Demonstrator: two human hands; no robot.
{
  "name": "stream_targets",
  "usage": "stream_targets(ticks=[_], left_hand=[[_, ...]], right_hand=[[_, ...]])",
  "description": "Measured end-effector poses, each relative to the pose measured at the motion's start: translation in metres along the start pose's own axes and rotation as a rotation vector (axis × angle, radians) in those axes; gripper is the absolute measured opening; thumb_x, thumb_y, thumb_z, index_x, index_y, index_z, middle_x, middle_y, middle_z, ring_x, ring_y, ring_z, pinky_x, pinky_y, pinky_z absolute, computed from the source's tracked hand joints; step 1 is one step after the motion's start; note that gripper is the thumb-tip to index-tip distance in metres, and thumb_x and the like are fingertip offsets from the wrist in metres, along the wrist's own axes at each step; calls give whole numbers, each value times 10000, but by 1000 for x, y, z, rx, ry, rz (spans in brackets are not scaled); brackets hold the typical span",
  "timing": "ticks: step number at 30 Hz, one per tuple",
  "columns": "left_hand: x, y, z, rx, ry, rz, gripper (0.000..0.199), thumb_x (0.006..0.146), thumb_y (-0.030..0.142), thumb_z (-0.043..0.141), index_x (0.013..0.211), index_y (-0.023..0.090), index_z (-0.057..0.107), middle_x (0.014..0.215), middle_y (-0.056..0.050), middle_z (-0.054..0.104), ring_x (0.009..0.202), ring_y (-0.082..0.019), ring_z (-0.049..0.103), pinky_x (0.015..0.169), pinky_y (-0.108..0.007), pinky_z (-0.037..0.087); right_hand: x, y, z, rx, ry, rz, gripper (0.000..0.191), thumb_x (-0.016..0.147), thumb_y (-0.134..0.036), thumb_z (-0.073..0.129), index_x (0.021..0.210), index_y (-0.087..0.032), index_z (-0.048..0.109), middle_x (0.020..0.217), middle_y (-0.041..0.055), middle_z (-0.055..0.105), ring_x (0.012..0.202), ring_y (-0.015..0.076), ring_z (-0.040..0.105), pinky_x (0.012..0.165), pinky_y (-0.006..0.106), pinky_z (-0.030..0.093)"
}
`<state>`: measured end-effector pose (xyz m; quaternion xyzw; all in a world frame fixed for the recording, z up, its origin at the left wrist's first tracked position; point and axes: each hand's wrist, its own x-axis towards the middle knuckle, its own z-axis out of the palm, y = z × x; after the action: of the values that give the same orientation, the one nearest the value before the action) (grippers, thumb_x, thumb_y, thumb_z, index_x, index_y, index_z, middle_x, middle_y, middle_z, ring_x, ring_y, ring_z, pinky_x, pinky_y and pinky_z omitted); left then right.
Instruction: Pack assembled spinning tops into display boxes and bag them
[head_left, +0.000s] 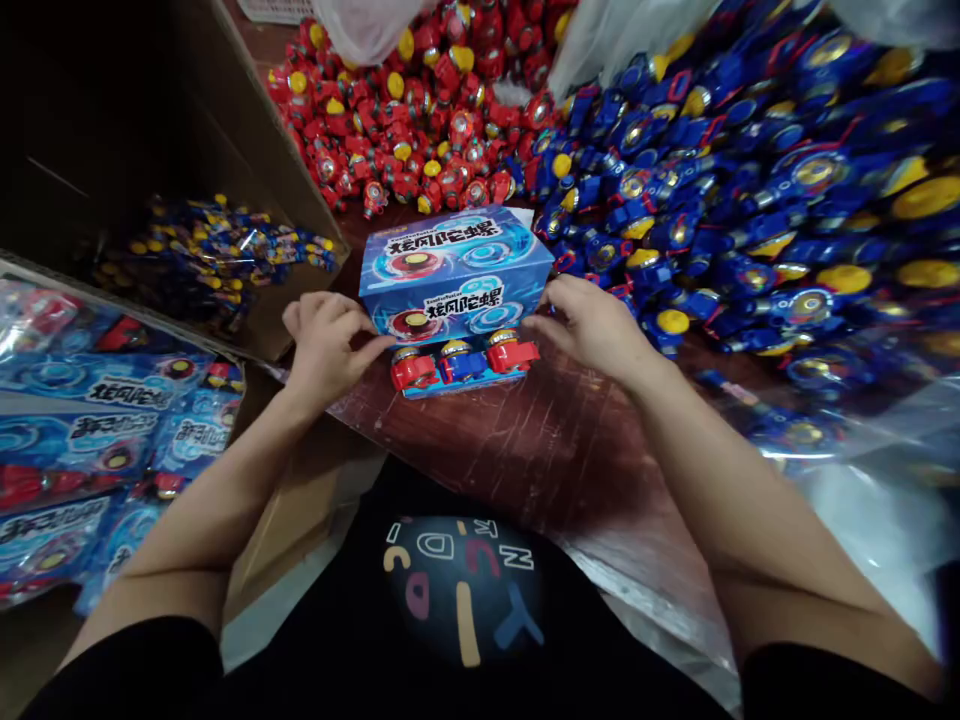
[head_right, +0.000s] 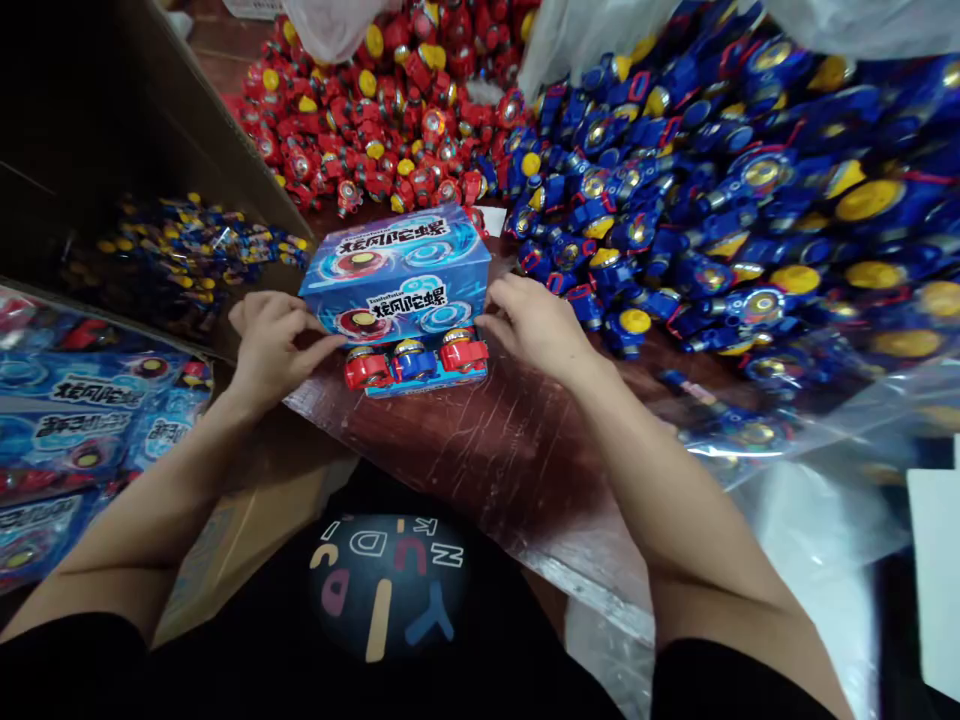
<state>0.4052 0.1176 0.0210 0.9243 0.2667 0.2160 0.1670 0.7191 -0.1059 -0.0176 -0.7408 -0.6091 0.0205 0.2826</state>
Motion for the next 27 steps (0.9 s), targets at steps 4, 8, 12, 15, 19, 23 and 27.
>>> stream_targets(ticks=[4,8,12,15,19,23,27], left_hand=[[-26,-12,32,67,99,30,265,1026,503,739,961,247,765,1109,-112,697,1232,-356,579,1143,-563,417],[-46,-19,68,104,78,0,198,1011,375,653,929,211,730,1097,-161,690,1220,-389,576,1083,-586,397],[-62,-21,93,77,35,-72,194,960,369,611,860,205,637,1086,-192,698,1174,-393,602,1039,-583,422],[-63,-26,80,-24,-24,-63,170,915,384,619,949,218,628,1138,-175,712,1188,-372,632,1066,-577,470],[-32,-29,30,-298,205,-3,384,994,446,582,1315,239,614,1464,-132,645,1429,-327,602,1245,-541,481],[20,2,7,-283,65,232,719,1066,735,490,1621,278,524,1793,-38,424,1721,-371,296,1445,-566,183],[31,43,27,-118,-371,419,897,896,786,764,1652,345,568,1815,-99,410,1712,-525,246,1391,-780,0]], right_hand=[[-13,2,17,-71,85,62,185,995,-411,690,944,-241,641,1023,109,708,1009,337,699,794,461,563],[-29,4,31,5,106,100,179,1004,-415,671,952,-243,667,988,99,722,949,302,694,758,423,537],[-54,8,53,122,63,163,145,1010,-347,607,947,-242,684,953,87,717,849,253,685,723,391,539],[-67,9,51,154,87,188,188,1040,-364,575,1028,-241,716,1100,116,740,986,269,734,854,442,618],[-59,-1,13,159,297,97,475,1080,-534,597,1475,-275,645,1592,179,612,1515,374,578,1270,649,468],[-33,-36,4,172,129,-87,1075,870,-904,704,1732,-341,398,1872,95,284,1745,473,197,1420,731,163],[-23,-76,35,94,16,31,1059,871,-959,636,1691,-305,495,1876,118,277,1763,468,117,1413,727,194]])
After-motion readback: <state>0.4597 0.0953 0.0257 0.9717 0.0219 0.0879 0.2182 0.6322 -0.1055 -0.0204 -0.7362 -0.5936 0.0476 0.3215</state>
